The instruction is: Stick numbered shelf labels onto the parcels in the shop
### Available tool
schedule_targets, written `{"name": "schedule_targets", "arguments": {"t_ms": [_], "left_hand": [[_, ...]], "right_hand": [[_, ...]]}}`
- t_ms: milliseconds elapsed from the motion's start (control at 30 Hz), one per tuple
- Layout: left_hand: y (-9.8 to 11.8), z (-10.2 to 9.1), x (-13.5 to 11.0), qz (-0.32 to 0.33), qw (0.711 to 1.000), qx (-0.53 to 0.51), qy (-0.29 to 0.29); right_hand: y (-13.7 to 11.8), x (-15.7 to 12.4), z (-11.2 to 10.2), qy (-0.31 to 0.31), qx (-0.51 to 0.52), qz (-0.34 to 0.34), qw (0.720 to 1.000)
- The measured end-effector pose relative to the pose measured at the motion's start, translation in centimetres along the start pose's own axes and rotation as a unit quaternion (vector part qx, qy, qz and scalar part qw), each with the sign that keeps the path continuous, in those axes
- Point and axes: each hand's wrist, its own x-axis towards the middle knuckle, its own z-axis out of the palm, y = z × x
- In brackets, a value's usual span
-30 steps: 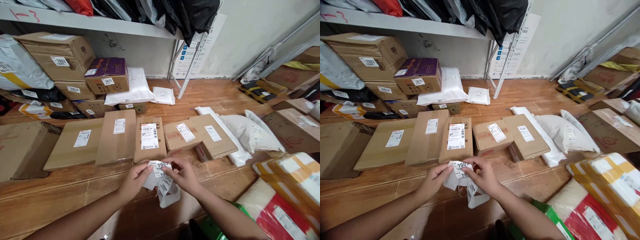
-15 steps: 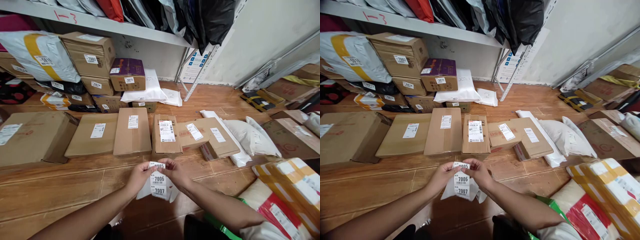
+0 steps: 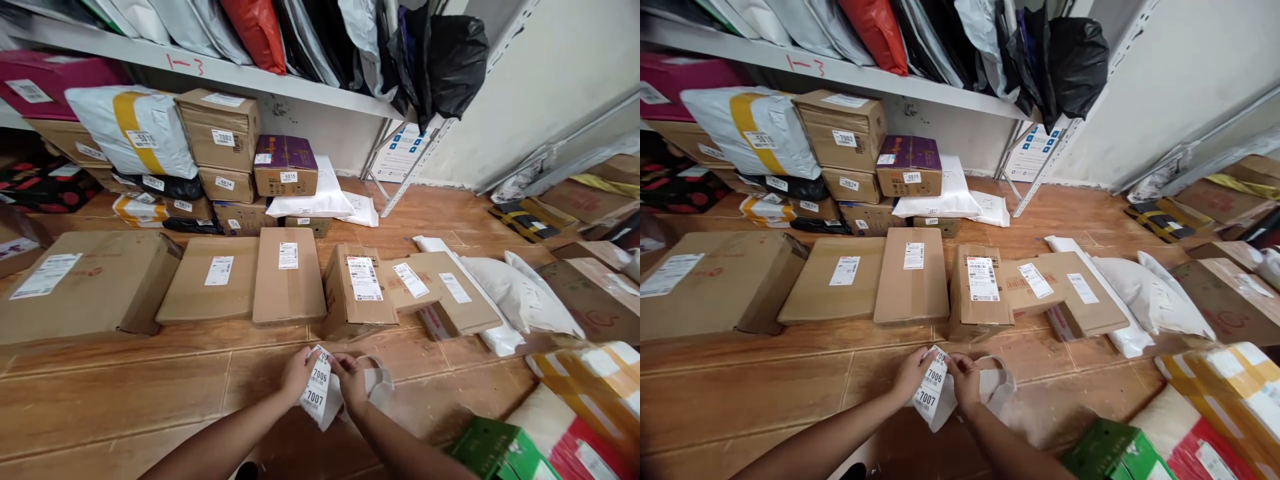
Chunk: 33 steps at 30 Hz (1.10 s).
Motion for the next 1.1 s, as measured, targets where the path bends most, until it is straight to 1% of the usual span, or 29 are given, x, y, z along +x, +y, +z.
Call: {"name": "schedule_targets", "arguments": {"t_ms": [67, 133, 167, 233, 300, 333, 367, 433, 467, 500, 567, 600, 633, 700, 767, 800, 833, 867, 900, 933, 967, 1000, 1033, 1067, 1100], "left_hand": [[0.3, -0.6, 0.4, 0.009, 0.999, 0.005, -0.044], [0.7, -1.1, 0.2, 0.026, 0.992, 0.011, -0.119], [0.9, -1.3, 0.0, 0.034, 0.987, 0.014, -0.159], [1.1, -1.6, -0.7, 0.043, 0.973, 0.016, -0.226], [0.9, -1.7, -1.1, 0.041, 0.964, 0.008, -0.263], [0.8, -1.7, -1.2, 0.036, 0.962, 0.003, -0.269], [0.6, -1.6, -1.2, 0.029, 0.963, -0.002, -0.269], [0.5, -1.4, -0.9, 0.019, 0.966, -0.013, -0.258], [0.6, -1.2, -0.7, 0.018, 0.967, -0.019, -0.253], [0.8, -1.1, -0.6, 0.018, 0.968, -0.025, -0.25], [1.5, -1.0, -0.5, 0.028, 0.969, -0.023, -0.246], [2.0, -1.2, -0.6, 0.035, 0.97, -0.019, -0.242], [2.5, -1.4, -0.7, 0.042, 0.97, -0.018, -0.237], [3.5, -2.1, -1.0, 0.055, 0.972, -0.033, -0.228], [4.6, -3.0, -1.2, 0.077, 0.971, -0.064, -0.217], [5.0, -3.4, -1.3, 0.099, 0.971, -0.079, -0.202], [5.5, -3.9, -1.2, 0.129, 0.97, -0.095, -0.182], [5.9, -4.3, -1.1, 0.16, 0.968, -0.115, -0.156], [6.2, -4.8, -1.0, 0.186, 0.963, -0.141, -0.133], [6.5, -5.2, -0.8, 0.202, 0.958, -0.17, -0.115], [6.7, -5.6, -0.6, 0.208, 0.952, -0.199, -0.105], [6.8, -6.1, -0.4, 0.205, 0.948, -0.223, -0.098], [6.8, -6.5, -0.2, 0.198, 0.946, -0.24, -0.091], [6.8, -7.0, 0.1, 0.187, 0.945, -0.254, -0.087], [6.5, -7.5, 0.3, 0.17, 0.945, -0.264, -0.089]], "right_hand": [[0.6, 0.0, 0.1, 0.079, 0.006, -0.037, 0.996], [0.3, -0.3, -0.9, 0.174, 0.014, -0.076, 0.982], [-0.4, -0.5, -1.7, 0.207, 0.019, -0.091, 0.974], [-3.1, -0.7, -3.5, 0.233, 0.028, -0.123, 0.964], [-7.4, -0.3, -5.2, 0.234, 0.019, -0.173, 0.956], [-9.8, 0.2, -5.9, 0.234, 0.001, -0.204, 0.951], [-12.3, 0.9, -6.4, 0.218, -0.031, -0.21, 0.953], [-16.5, 2.8, -7.0, 0.13, -0.125, -0.18, 0.967], [-18.0, 3.8, -7.0, 0.104, -0.19, -0.168, 0.962], [-19.0, 4.8, -7.0, 0.083, -0.26, -0.157, 0.949], [-19.6, 6.3, -6.9, 0.06, -0.385, -0.145, 0.909], [-19.5, 6.7, -6.9, 0.061, -0.434, -0.145, 0.887], [-19.1, 7.0, -6.9, 0.079, -0.47, -0.153, 0.866], [-18.3, 7.0, -7.1, 0.155, -0.509, -0.19, 0.825], [-17.5, 6.5, -7.2, 0.234, -0.508, -0.25, 0.79], [-17.1, 6.0, -7.1, 0.264, -0.492, -0.284, 0.779], [-16.8, 5.3, -6.7, 0.283, -0.466, -0.317, 0.776], [-16.4, 4.4, -5.9, 0.286, -0.433, -0.345, 0.782], [-16.0, 3.3, -4.9, 0.268, -0.397, -0.361, 0.8], [-15.4, 2.2, -3.6, 0.223, -0.359, -0.361, 0.832], [-14.7, 1.1, -2.0, 0.118, -0.324, -0.339, 0.875], [-14.0, 0.1, -0.3, -0.008, -0.301, -0.291, 0.908], [-13.2, -0.7, 1.4, -0.087, -0.27, -0.246, 0.927], [-12.4, -1.2, 2.9, -0.127, -0.233, -0.205, 0.942], [-11.6, -1.3, 4.3, -0.134, -0.196, -0.169, 0.957]]}}
